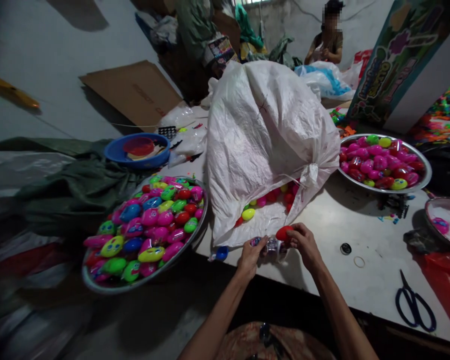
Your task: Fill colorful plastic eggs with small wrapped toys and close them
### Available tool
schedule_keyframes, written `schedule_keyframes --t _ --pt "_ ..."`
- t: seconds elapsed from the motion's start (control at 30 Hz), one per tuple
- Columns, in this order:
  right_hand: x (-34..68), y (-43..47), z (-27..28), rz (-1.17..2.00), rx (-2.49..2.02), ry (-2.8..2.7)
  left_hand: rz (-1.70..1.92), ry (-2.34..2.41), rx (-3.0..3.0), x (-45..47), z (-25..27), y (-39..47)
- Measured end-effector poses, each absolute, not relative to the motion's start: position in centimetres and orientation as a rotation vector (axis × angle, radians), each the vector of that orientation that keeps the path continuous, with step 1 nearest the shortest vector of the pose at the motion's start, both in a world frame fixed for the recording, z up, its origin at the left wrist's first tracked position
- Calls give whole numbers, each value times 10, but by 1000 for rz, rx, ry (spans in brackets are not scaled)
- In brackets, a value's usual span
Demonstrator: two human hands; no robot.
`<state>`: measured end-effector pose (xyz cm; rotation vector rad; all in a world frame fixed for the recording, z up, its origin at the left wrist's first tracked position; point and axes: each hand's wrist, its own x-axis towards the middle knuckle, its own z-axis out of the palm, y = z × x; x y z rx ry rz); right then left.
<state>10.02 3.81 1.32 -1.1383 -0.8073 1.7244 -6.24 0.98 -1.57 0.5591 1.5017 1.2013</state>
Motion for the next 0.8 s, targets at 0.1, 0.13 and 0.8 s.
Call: schedule_keyframes --t 0.1,0.13,0.8 --pt "102 24 13 1539 -1194 -834 1199 1471 531 -62 -13 12" --pt "102 20 13 1482 -1211 -877 1196 1448 516 -61 -11 12" --pt "98 -14 9 1320 -1290 -1010 1176 1170 379 -26 3 4"
